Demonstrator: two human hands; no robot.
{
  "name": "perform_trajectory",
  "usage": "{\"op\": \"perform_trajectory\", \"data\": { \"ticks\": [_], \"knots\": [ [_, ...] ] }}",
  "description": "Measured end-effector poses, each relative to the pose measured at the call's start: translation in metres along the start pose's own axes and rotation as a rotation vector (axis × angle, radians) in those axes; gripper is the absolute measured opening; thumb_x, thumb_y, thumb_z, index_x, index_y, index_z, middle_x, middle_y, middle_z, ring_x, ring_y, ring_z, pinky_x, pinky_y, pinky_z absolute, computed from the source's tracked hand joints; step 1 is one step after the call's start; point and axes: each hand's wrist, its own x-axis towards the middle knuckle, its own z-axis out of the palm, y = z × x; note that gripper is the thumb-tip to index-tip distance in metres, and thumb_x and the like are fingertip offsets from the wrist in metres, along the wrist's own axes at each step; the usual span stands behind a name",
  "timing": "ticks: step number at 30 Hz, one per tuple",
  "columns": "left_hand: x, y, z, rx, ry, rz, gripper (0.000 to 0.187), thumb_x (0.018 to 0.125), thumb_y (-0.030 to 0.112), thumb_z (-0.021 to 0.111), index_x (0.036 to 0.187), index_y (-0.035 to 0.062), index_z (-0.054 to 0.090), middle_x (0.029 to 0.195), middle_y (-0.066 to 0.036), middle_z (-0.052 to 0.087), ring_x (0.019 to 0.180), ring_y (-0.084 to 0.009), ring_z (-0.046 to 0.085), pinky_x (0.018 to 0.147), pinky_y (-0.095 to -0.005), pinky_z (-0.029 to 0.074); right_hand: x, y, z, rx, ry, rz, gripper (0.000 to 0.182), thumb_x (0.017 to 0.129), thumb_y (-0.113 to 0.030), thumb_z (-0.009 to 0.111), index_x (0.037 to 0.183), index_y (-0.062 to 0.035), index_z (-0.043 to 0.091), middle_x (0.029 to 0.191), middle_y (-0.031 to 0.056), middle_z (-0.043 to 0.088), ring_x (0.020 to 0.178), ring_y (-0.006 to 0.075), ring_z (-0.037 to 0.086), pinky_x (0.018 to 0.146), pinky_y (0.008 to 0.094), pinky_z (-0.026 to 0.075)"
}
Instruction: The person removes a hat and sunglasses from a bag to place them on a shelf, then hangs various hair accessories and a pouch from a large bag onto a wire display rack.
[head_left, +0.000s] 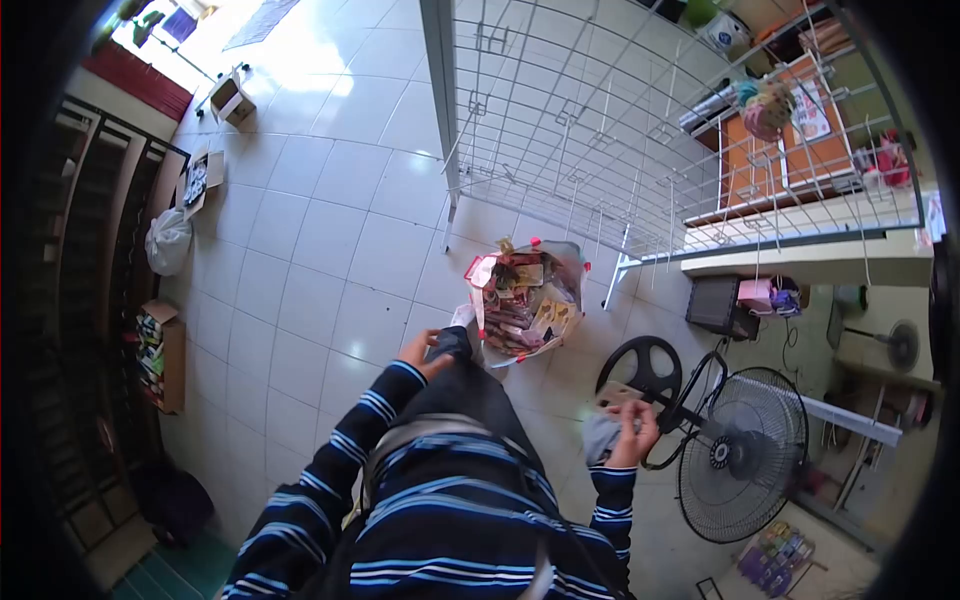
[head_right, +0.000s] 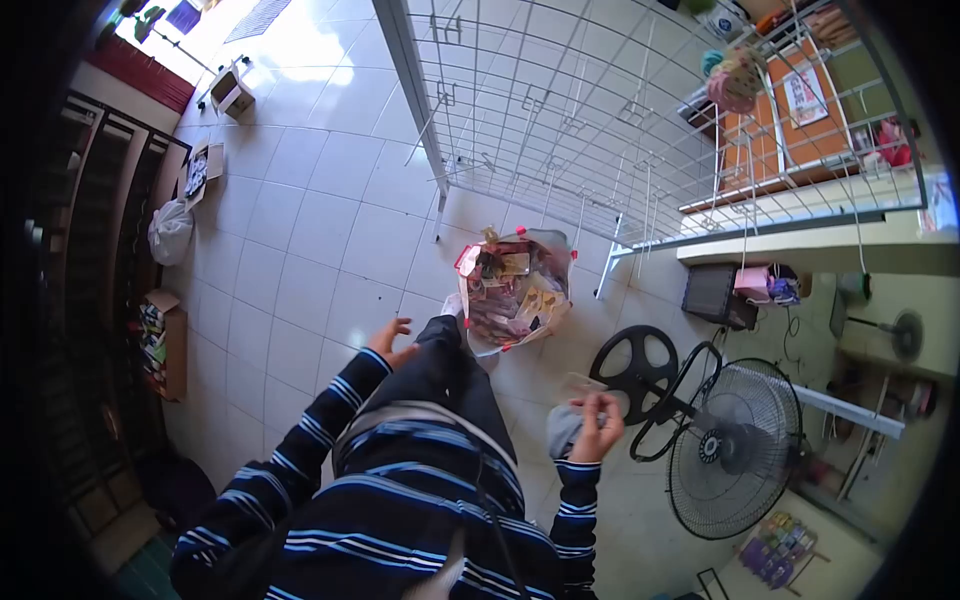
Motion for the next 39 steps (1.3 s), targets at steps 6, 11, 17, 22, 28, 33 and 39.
{"op": "perform_trajectory", "data": {
  "ticks": [6,11,17,22,28,33,39],
  "knots": [
    [-0.008,0.086,0.036,-1.003,-0.521,0.073,0.044,0.077,0.016,0.054,0.115,0.0029,0.034,0.105,-0.010,0.047,0.094,-0.0164,0.047,0.078,-0.0275,0.042,-0.016,0.040,0.092,-0.110,-0.450,-0.043,0.015,0.075,-0.014,0.055,0.075,0.0006,0.054,0.061,0.0015,0.053,0.056,0.0093,0.051,0.052,0.0216,0.038],
    [-0.002,0.044,0.032,-1.180,-0.303,-0.231,0.025,0.076,0.013,0.055,0.095,-0.0007,0.046,0.086,-0.011,0.056,0.073,-0.0148,0.057,0.059,-0.0278,0.048,-0.012,0.032,0.133,-0.350,-0.540,-0.063,0.013,0.074,-0.011,0.056,0.076,0.0017,0.059,0.063,0.0046,0.058,0.059,0.0079,0.051,0.055,0.0196,0.039],
    [0.048,-0.030,-0.001,-1.141,-0.008,-0.214,0.021,0.075,0.011,0.056,0.089,0.0005,0.044,0.077,-0.009,0.055,0.071,-0.0170,0.058,0.051,-0.0264,0.051,0.096,0.110,0.235,-0.659,-0.530,-0.290,0.027,0.065,-0.027,0.063,0.079,-0.0038,0.061,0.075,0.0137,0.059,0.071,0.0245,0.057,0.066,0.0301,0.043],
    [0.104,-0.077,-0.026,-1.090,0.069,-0.079,0.024,0.073,0.004,0.055,0.093,0.0005,0.042,0.085,-0.012,0.054,0.072,-0.0207,0.058,0.052,-0.0268,0.052,0.234,0.248,0.328,-1.246,-0.399,-0.414,0.044,0.054,-0.038,0.066,0.084,-0.0070,0.058,0.082,0.0147,0.057,0.078,0.0297,0.053,0.072,0.0379,0.041],
    [0.127,-0.117,-0.039,-1.328,-0.023,-0.206,0.031,0.079,0.014,0.046,0.106,0.0005,0.038,0.093,-0.017,0.052,0.081,-0.0272,0.057,0.055,-0.0297,0.052,0.257,0.255,0.376,-1.515,-0.377,-0.161,0.049,0.054,-0.036,0.066,0.094,-0.0097,0.055,0.090,0.0138,0.056,0.085,0.0297,0.053,0.075,0.0373,0.042],
    [0.128,-0.131,-0.043,-1.415,-0.046,-0.232,0.037,0.080,0.021,0.041,0.111,0.0007,0.036,0.098,-0.020,0.051,0.083,-0.0302,0.056,0.058,-0.0324,0.052,0.268,0.287,0.362,-1.477,-0.476,-0.353,0.039,0.054,-0.026,0.068,0.087,-0.0095,0.055,0.084,0.0123,0.057,0.080,0.0293,0.055,0.070,0.0369,0.044],
    [0.121,-0.125,-0.038,-1.147,0.105,-0.112,0.034,0.082,0.025,0.040,0.107,0.0020,0.042,0.090,-0.015,0.057,0.076,-0.0174,0.057,0.053,-0.0197,0.047,0.255,0.267,0.333,-0.701,-0.256,-0.385,0.046,0.048,-0.011,0.074,0.091,-0.0091,0.056,0.082,0.0094,0.059,0.075,0.0207,0.057,0.069,0.0288,0.044]
  ]
}}
